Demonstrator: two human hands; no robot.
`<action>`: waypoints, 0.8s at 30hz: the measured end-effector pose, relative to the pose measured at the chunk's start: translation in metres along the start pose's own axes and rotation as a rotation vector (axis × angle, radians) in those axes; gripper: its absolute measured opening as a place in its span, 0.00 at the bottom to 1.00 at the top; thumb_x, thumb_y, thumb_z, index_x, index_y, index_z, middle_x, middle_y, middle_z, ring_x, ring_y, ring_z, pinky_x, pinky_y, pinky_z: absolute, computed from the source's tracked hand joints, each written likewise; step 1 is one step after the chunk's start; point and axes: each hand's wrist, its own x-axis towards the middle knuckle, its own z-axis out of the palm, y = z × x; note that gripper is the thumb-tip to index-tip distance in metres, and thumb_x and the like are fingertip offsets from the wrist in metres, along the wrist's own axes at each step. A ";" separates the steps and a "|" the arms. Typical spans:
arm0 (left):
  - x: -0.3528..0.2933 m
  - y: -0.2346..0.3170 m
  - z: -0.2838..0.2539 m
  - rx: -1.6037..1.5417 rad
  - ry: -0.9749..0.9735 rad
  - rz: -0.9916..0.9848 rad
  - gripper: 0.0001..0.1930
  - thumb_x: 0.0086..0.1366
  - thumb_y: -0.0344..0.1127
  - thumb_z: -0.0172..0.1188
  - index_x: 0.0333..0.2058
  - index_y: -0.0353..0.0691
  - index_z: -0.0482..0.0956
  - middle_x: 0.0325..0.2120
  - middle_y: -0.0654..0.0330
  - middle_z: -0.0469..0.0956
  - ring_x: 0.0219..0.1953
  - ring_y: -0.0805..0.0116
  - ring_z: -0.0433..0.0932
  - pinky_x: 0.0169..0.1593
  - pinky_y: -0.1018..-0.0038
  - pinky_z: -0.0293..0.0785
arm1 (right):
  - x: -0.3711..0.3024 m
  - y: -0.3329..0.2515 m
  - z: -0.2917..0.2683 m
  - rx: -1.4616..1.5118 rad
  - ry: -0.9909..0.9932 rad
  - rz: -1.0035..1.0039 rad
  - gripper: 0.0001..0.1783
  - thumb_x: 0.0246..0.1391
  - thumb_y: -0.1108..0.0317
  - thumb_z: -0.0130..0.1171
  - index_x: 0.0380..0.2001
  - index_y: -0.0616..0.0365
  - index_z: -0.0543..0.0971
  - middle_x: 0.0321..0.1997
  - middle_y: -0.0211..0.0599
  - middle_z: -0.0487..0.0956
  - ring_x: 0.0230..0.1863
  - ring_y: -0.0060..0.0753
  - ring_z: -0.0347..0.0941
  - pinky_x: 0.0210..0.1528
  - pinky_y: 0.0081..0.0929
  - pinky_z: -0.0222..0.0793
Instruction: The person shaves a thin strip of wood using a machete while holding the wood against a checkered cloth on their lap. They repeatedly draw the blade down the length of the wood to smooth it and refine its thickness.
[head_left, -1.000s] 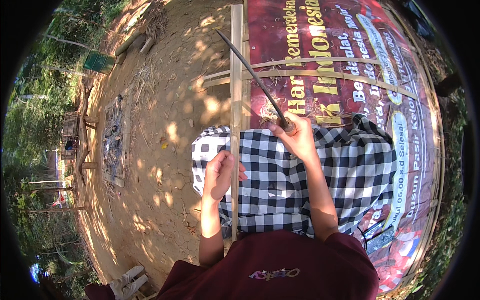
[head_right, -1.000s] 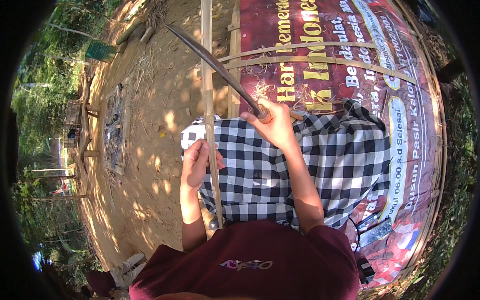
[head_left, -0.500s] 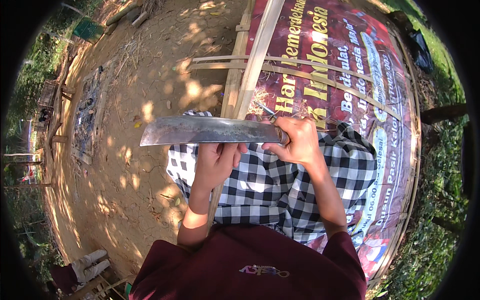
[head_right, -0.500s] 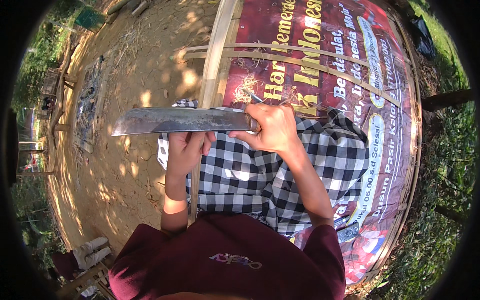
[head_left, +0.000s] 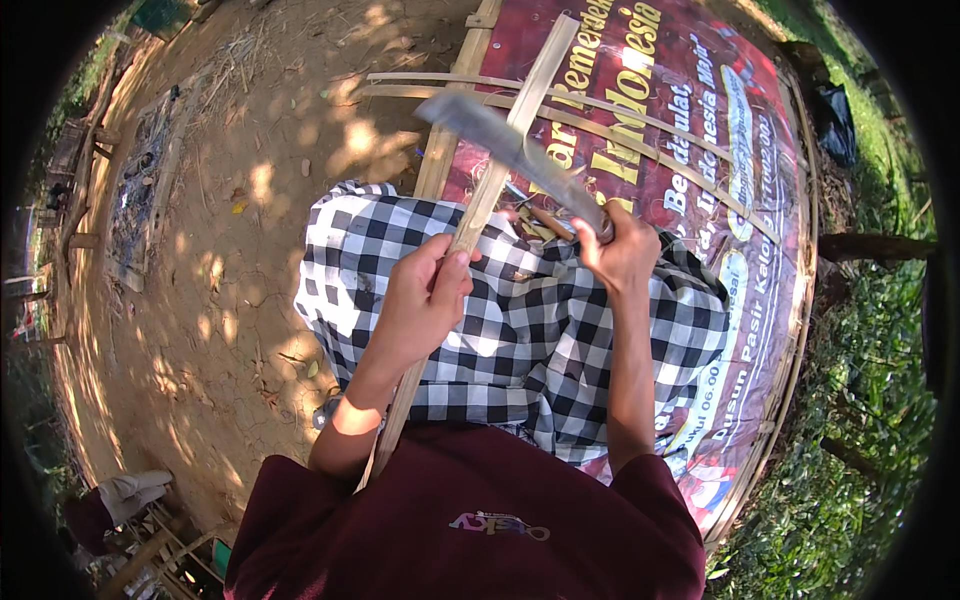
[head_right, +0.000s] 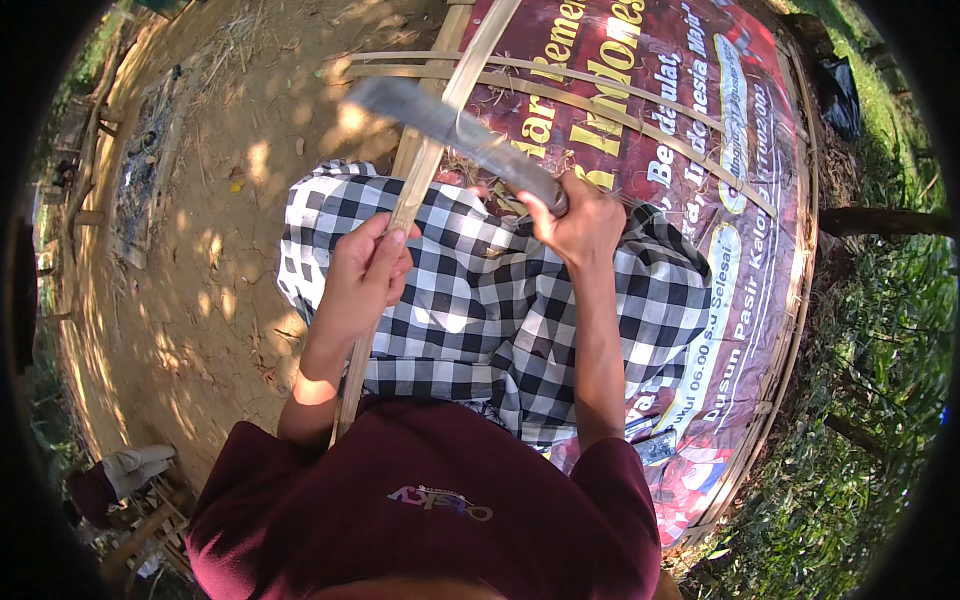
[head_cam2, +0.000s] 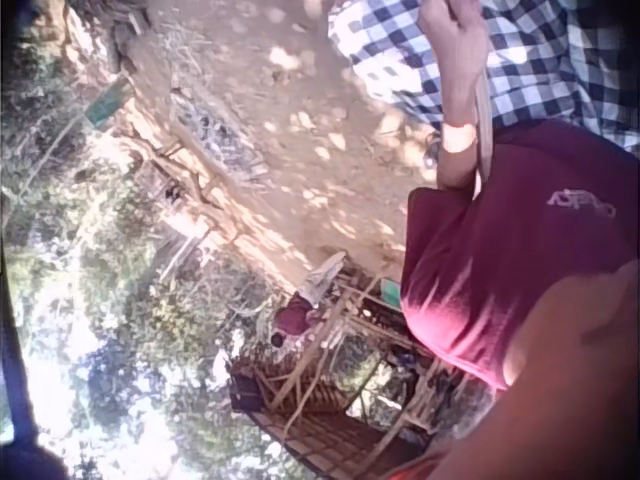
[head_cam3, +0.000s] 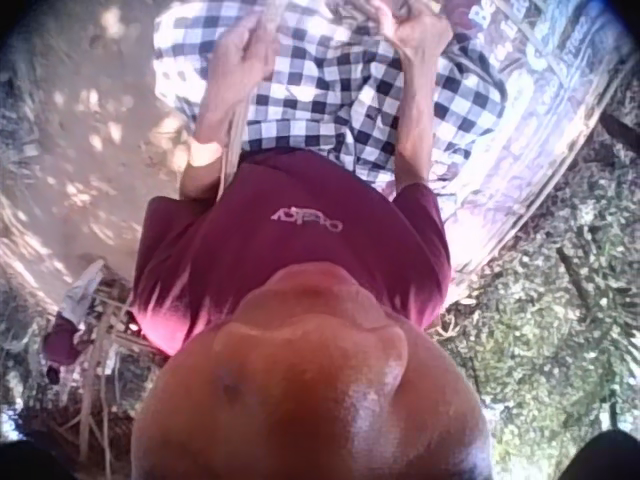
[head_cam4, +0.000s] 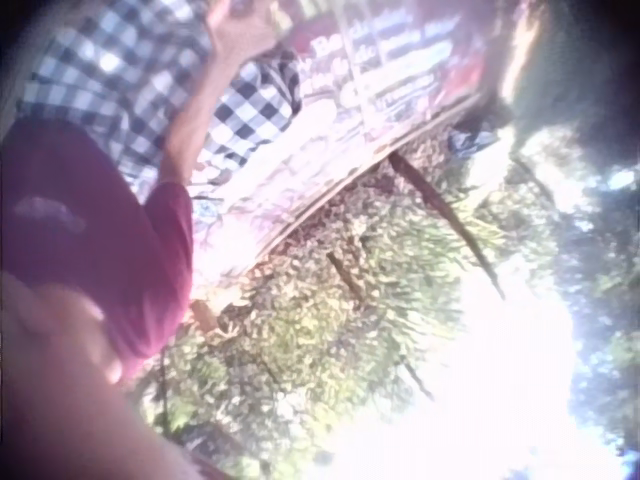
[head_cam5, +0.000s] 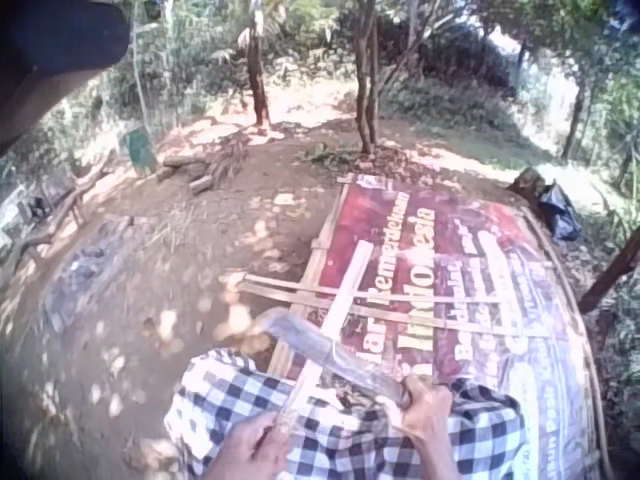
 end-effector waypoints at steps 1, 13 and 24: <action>-0.015 -0.002 -0.020 -0.035 -0.017 -0.033 0.11 0.73 0.35 0.45 0.41 0.33 0.71 0.17 0.70 0.62 0.14 0.87 0.56 0.16 0.85 0.51 | 0.016 0.023 -0.007 0.016 -0.046 0.406 0.30 0.53 0.37 0.57 0.26 0.56 0.81 0.12 0.39 0.71 0.18 0.43 0.74 0.24 0.38 0.67; -0.006 -0.014 -0.039 -0.100 -0.081 -0.025 0.12 0.75 0.37 0.42 0.45 0.35 0.71 0.18 0.70 0.60 0.14 0.86 0.55 0.18 0.86 0.53 | -0.017 0.038 -0.042 0.701 0.101 0.401 0.28 0.67 0.47 0.42 0.23 0.59 0.70 0.14 0.26 0.67 0.14 0.15 0.60 0.15 0.16 0.53; -0.018 -0.014 0.000 -0.128 -0.251 0.038 0.13 0.75 0.37 0.43 0.38 0.35 0.71 0.16 0.70 0.61 0.14 0.84 0.54 0.17 0.82 0.51 | -0.020 -0.070 -0.037 0.188 -0.166 -0.426 0.32 0.42 0.38 0.65 0.28 0.60 0.78 0.15 0.36 0.71 0.16 0.41 0.70 0.21 0.31 0.63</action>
